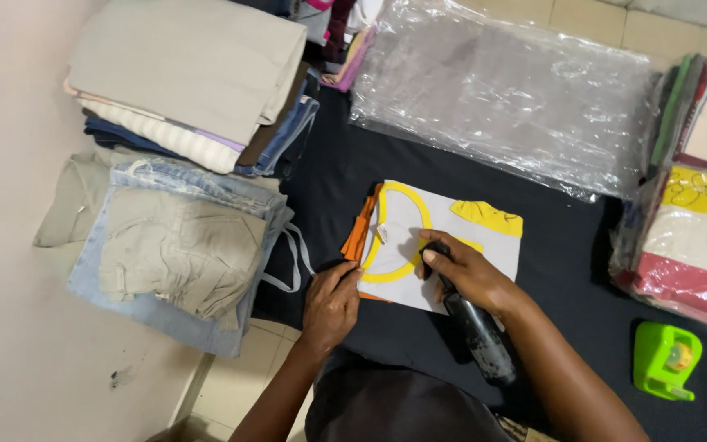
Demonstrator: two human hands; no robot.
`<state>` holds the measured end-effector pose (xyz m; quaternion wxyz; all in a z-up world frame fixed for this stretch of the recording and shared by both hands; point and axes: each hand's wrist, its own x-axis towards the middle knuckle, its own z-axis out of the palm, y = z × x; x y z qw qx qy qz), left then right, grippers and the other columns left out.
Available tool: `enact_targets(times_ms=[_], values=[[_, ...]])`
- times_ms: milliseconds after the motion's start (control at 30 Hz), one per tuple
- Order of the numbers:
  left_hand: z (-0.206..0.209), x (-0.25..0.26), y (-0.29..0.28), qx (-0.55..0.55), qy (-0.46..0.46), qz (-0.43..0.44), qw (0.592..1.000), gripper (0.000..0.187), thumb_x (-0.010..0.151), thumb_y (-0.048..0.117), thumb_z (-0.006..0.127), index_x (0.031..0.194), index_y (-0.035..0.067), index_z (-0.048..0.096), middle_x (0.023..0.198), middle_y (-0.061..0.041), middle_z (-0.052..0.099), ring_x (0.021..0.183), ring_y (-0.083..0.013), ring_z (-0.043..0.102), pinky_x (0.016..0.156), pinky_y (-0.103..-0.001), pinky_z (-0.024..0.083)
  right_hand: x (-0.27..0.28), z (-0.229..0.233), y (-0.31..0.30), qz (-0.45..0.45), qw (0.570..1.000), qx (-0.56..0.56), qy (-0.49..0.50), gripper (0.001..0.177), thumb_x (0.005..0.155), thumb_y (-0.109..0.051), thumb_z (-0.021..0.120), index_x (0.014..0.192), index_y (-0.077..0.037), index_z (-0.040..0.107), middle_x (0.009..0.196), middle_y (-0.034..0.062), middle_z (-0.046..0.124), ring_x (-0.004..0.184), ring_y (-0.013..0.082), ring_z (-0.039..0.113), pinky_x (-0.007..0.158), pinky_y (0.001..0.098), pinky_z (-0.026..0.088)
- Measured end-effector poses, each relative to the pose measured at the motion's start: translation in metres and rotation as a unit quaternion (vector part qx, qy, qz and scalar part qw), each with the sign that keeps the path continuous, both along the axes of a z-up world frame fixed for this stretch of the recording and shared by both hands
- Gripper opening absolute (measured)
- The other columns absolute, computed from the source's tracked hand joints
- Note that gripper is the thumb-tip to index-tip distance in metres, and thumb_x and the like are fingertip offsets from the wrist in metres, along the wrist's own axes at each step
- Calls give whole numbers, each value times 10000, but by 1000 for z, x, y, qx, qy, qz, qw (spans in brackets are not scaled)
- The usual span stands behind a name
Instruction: Organizing and stacking folded clothing items on a table, periodically using a spray bottle.
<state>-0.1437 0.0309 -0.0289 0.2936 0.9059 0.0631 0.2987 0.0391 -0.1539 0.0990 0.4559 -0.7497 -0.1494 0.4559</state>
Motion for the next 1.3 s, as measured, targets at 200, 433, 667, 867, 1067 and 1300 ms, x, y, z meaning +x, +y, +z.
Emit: enact_targets(times_ms=[200,433,667,867,1067,1300], values=[[4,1,-1,1,15,13,1000,297,881,-13,625,1156,-30,736,1213,-163,701,1087,-333,667,961,-454,514,-6,-22,-30,-25,999,41,-1,560,993,-303,537,1511,-107,455,859,72,676,607,149,639,593,301,548],[10,7,0,-33,-5,32,999,318,866,-66,572,1142,-32,727,1251,-151,692,1133,-325,647,991,-421,513,-7,-16,-72,-77,996,52,16,573,976,-277,538,1520,-120,453,912,97,708,607,162,627,591,310,552],[61,59,-22,31,-55,-43,997,337,843,-76,590,1156,-37,708,1311,-200,640,1257,-337,577,1081,-497,420,-11,-33,-113,-132,988,68,31,601,974,-287,538,1534,-109,414,950,123,711,657,171,639,599,328,559],[76,117,-50,63,3,-149,987,315,882,-16,601,1177,-30,711,1392,-199,621,1371,-341,524,1159,-522,352,-22,-48,-127,-147,985,85,29,581,979,-294,539,1517,-98,445,938,118,699,637,167,634,603,309,555],[74,173,-79,90,92,-232,964,325,944,45,571,1233,-12,709,1465,-189,574,1463,-332,437,1210,-560,266,-19,-45,-131,-150,987,64,8,548,980,-288,544,1495,-110,486,924,103,706,611,147,636,607,291,551],[51,212,-113,133,185,-283,932,385,966,83,491,1312,-3,636,1532,-177,504,1483,-337,378,1201,-623,192,14,-58,-153,-231,967,103,22,577,971,-260,549,1513,-99,433,955,119,696,609,182,636,592,315,550]])
